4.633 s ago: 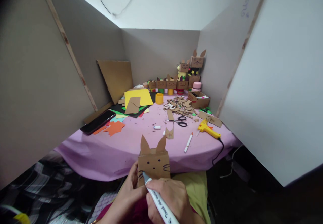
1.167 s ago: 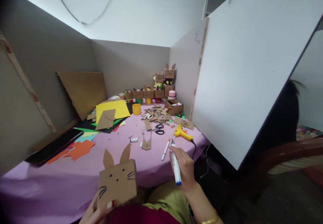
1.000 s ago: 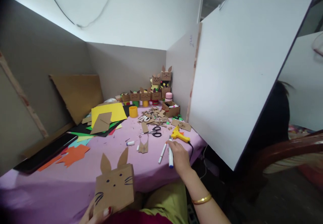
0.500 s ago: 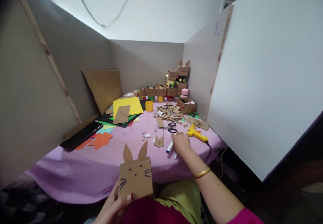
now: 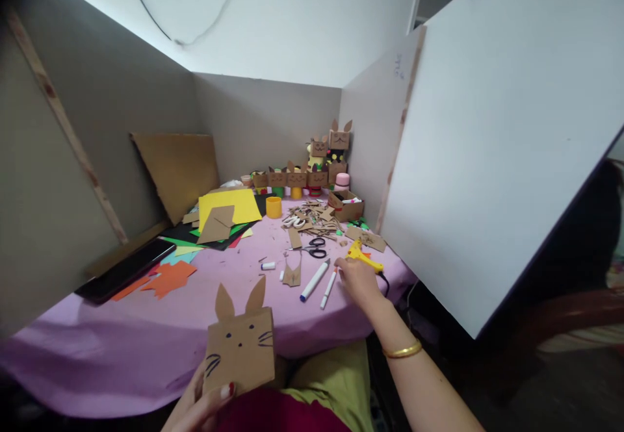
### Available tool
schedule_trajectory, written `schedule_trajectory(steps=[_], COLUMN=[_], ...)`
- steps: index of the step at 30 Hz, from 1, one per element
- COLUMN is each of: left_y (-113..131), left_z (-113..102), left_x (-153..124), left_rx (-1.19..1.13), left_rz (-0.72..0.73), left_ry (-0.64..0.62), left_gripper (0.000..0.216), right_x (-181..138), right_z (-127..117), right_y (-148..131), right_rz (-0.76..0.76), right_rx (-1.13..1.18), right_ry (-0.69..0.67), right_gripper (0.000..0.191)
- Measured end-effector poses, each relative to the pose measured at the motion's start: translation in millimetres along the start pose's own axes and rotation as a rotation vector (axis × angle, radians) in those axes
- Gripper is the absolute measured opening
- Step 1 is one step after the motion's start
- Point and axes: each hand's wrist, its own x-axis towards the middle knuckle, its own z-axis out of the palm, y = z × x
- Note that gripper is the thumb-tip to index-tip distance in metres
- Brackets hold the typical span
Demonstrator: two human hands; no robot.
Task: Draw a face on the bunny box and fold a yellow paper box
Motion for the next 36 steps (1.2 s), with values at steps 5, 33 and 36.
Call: schedule_trajectory(steps=[5, 33, 36], left_y=[0, 8, 11], left_z=[4, 6, 10], left_x=[0, -14, -18], left_rx=[0.015, 0.153, 0.133], left_rz=[-0.021, 0.054, 0.037], left_ry=[-0.016, -0.216, -0.193], left_gripper=[0.088, 0.069, 0.070], right_x=[-8, -125, -126], right_z=[5, -37, -31], right_y=[-1, -148, -149], right_rz=[-0.098, -0.236, -0.261], right_rx=[-0.012, 1.075, 0.979], right_ry=[-0.062, 0.635, 0.637], right_gripper=[0.020, 0.005, 0.009])
